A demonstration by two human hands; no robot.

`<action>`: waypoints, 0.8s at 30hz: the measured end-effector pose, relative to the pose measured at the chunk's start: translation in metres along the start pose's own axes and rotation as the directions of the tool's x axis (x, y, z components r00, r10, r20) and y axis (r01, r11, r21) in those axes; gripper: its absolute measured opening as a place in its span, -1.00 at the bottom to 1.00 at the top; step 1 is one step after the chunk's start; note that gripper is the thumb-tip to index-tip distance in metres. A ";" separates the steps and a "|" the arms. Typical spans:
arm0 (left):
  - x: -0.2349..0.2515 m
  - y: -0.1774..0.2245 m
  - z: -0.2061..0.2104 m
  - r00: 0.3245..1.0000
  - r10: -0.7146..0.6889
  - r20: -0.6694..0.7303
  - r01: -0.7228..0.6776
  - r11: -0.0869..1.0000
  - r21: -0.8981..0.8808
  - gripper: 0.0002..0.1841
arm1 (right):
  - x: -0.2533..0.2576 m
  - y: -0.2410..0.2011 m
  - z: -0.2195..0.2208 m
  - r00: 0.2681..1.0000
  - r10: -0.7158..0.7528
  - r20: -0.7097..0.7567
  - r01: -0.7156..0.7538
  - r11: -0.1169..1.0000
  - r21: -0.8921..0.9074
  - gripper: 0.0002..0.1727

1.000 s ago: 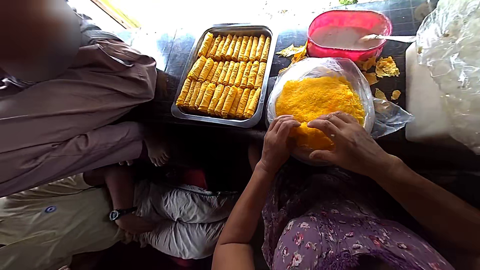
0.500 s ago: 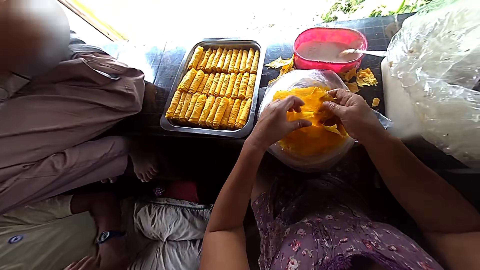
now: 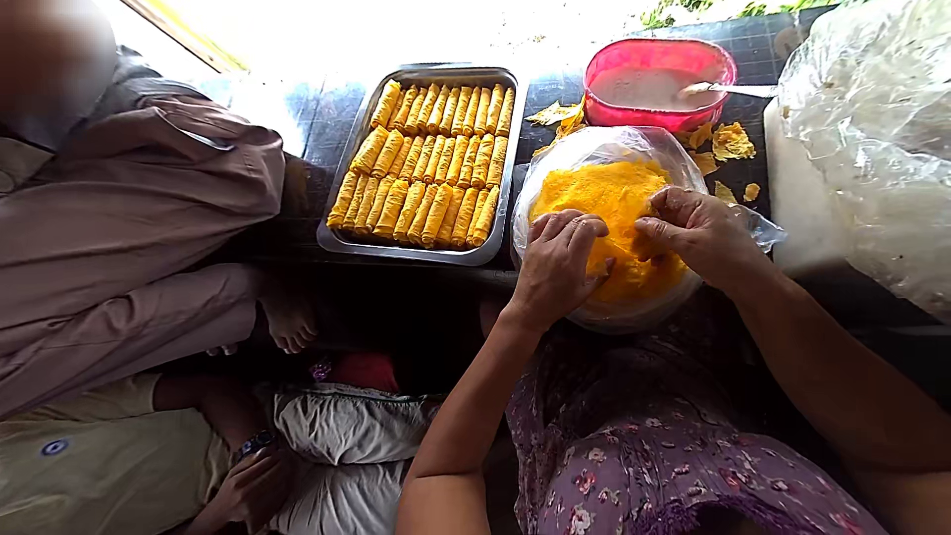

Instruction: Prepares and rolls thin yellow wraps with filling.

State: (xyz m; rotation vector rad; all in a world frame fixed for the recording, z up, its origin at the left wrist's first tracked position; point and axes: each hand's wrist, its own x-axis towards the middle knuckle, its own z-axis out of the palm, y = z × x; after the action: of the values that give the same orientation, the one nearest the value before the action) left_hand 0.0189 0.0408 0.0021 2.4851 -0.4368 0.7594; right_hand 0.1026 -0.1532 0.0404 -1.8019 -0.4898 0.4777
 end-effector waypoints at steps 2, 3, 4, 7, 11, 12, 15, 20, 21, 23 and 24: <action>0.000 0.000 0.008 1.000 -0.005 -0.008 0.005 0.999 0.039 -0.77 | -0.002 0.003 0.001 1.000 0.010 -0.022 -0.009 1.000 0.027 -0.96; 0.000 0.000 0.013 0.999 0.003 -0.035 -0.001 0.999 0.053 -0.87 | -0.005 0.003 0.001 0.999 0.022 -0.029 -0.022 0.999 0.033 -0.95; -0.001 0.000 0.016 0.998 0.012 -0.068 -0.008 0.998 0.059 -0.92 | -0.007 0.004 0.001 0.998 0.041 -0.038 -0.039 0.998 0.052 -0.94; -0.002 -0.002 0.021 0.991 0.048 -0.127 -0.040 0.997 0.061 -0.87 | -0.008 0.008 0.000 0.990 0.137 -0.036 -0.128 0.974 0.188 -0.91; -0.006 -0.005 0.021 0.989 0.092 -0.118 -0.085 0.994 0.069 -0.87 | -0.007 0.010 -0.002 0.974 0.226 -0.029 -0.209 0.936 0.283 -0.90; -0.007 -0.005 0.021 0.988 0.100 -0.115 -0.093 0.993 0.066 -0.87 | -0.006 0.009 -0.001 0.970 0.239 -0.036 -0.217 0.928 0.303 -0.90; -0.009 -0.008 0.019 0.984 0.137 -0.111 -0.132 0.990 0.058 -0.88 | -0.003 0.007 0.000 0.959 0.275 -0.064 -0.237 0.909 0.344 -0.88; -0.011 -0.008 0.019 0.977 0.177 -0.121 -0.172 0.984 0.052 -0.87 | -0.002 0.008 -0.004 0.967 0.241 -0.088 -0.206 0.933 0.294 -0.88; -0.011 -0.009 0.019 0.975 0.183 -0.126 -0.177 0.983 0.051 -0.87 | -0.003 0.008 -0.006 0.971 0.216 -0.100 -0.184 0.948 0.259 -0.88; -0.012 -0.010 0.019 0.972 0.195 -0.134 -0.189 0.980 0.053 -0.86 | -0.004 0.008 -0.011 0.977 0.167 -0.129 -0.142 0.972 0.188 -0.87; -0.013 -0.011 0.019 0.971 0.198 -0.133 -0.193 0.980 0.051 -0.86 | -0.005 0.008 -0.013 0.979 0.153 -0.136 -0.132 0.979 0.155 -0.87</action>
State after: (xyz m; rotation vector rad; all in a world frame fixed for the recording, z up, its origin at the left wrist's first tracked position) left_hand 0.0214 0.0417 -0.0233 2.4287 -0.6282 1.0187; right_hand 0.1064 -0.1682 0.0368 -1.7233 -0.2183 0.4628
